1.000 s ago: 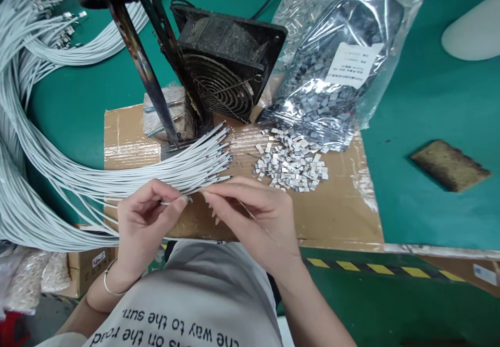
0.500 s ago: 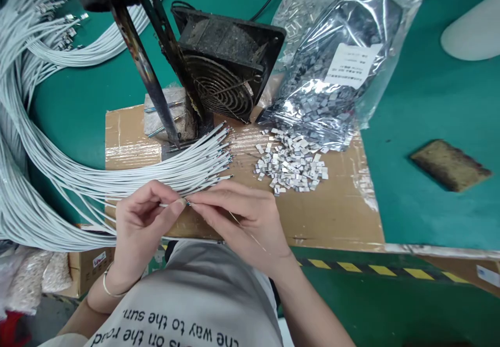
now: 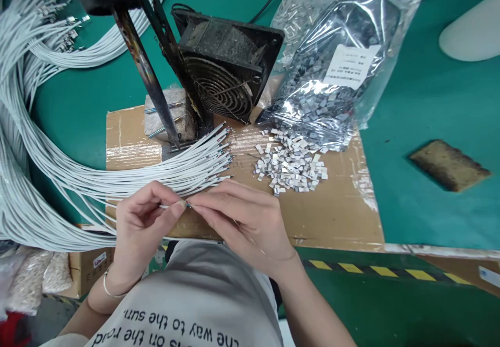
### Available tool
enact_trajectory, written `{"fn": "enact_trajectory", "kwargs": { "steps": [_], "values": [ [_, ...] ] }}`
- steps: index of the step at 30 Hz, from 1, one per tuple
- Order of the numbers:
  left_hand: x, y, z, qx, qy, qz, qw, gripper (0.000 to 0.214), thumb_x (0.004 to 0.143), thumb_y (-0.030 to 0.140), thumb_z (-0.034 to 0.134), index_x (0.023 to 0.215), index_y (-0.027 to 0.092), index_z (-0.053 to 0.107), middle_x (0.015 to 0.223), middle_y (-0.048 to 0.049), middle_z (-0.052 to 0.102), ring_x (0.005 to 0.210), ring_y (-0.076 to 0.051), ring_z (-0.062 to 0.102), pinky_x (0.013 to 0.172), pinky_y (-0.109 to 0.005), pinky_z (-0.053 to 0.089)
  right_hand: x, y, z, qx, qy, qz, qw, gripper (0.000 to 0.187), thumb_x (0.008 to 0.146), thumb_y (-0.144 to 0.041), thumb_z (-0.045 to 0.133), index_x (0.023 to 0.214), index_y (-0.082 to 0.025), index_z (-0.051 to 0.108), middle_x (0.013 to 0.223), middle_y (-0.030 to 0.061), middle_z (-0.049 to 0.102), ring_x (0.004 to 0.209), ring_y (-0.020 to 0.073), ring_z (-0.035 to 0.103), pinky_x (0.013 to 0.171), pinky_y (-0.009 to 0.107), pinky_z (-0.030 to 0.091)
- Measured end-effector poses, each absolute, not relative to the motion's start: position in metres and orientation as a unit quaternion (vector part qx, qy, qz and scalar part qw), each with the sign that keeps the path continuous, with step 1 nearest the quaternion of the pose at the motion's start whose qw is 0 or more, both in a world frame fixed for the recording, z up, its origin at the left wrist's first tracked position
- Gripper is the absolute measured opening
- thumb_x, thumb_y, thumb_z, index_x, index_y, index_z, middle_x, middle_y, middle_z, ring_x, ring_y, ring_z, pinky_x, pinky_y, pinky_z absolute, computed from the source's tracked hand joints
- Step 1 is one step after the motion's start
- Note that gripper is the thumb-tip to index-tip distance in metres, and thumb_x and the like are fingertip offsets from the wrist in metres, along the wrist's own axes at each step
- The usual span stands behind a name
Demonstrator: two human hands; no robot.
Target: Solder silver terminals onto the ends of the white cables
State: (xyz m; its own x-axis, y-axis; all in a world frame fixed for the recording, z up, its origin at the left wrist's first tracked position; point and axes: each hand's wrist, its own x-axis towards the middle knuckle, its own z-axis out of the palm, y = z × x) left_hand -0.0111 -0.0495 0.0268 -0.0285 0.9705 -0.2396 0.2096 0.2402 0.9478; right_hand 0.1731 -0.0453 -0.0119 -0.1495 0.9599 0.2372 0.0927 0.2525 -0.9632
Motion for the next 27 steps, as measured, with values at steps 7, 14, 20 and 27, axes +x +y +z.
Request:
{"fn": "enact_trajectory", "kwargs": {
  "steps": [7, 14, 20, 27],
  "values": [
    [-0.0126, -0.0540, 0.0233, 0.478, 0.613, 0.384, 0.498, 0.014, 0.088, 0.013, 0.078, 0.077, 0.020, 0.075, 0.065, 0.0014, 0.071, 0.053, -0.008, 0.052, 0.046, -0.019, 0.033, 0.1728, -0.0470, -0.0131, -0.450, -0.593, 0.426, 0.513, 0.036, 0.092, -0.003, 0.077, 0.106, -0.033, 0.089, 0.086, -0.0001, 0.084, 0.069, 0.0146, 0.075, 0.063, 0.027, 0.062],
    [-0.0131, -0.0546, 0.0224, 0.482, 0.604, 0.388, 0.503, 0.014, 0.090, 0.013, 0.077, 0.079, 0.020, 0.075, 0.067, 0.0012, 0.072, 0.053, -0.009, 0.054, 0.045, -0.019, 0.034, 0.1679, -0.0476, -0.0155, -0.445, -0.583, 0.457, 0.504, 0.030, 0.093, -0.007, 0.077, 0.103, -0.033, 0.089, 0.084, 0.0002, 0.083, 0.068, 0.0157, 0.075, 0.063, 0.028, 0.063],
    [-0.0125, -0.0560, 0.0223, 0.488, 0.604, 0.387, 0.497, 0.015, 0.089, 0.010, 0.077, 0.079, 0.021, 0.075, 0.067, 0.0023, 0.073, 0.054, -0.007, 0.054, 0.046, -0.017, 0.034, 0.1698, -0.0472, -0.0139, -0.433, -0.588, 0.456, 0.508, 0.031, 0.093, -0.006, 0.076, 0.104, -0.033, 0.089, 0.084, 0.0001, 0.083, 0.069, 0.0157, 0.074, 0.064, 0.028, 0.063],
    [-0.0104, -0.0531, 0.0257, 0.497, 0.607, 0.384, 0.487, 0.013, 0.086, 0.010, 0.078, 0.077, 0.020, 0.074, 0.065, 0.0017, 0.072, 0.050, -0.008, 0.050, 0.044, -0.019, 0.031, 0.1710, -0.0484, -0.0135, -0.434, -0.572, 0.454, 0.527, 0.034, 0.091, -0.003, 0.077, 0.103, -0.032, 0.089, 0.084, -0.0002, 0.083, 0.067, 0.0152, 0.073, 0.061, 0.029, 0.060]
  ]
}}
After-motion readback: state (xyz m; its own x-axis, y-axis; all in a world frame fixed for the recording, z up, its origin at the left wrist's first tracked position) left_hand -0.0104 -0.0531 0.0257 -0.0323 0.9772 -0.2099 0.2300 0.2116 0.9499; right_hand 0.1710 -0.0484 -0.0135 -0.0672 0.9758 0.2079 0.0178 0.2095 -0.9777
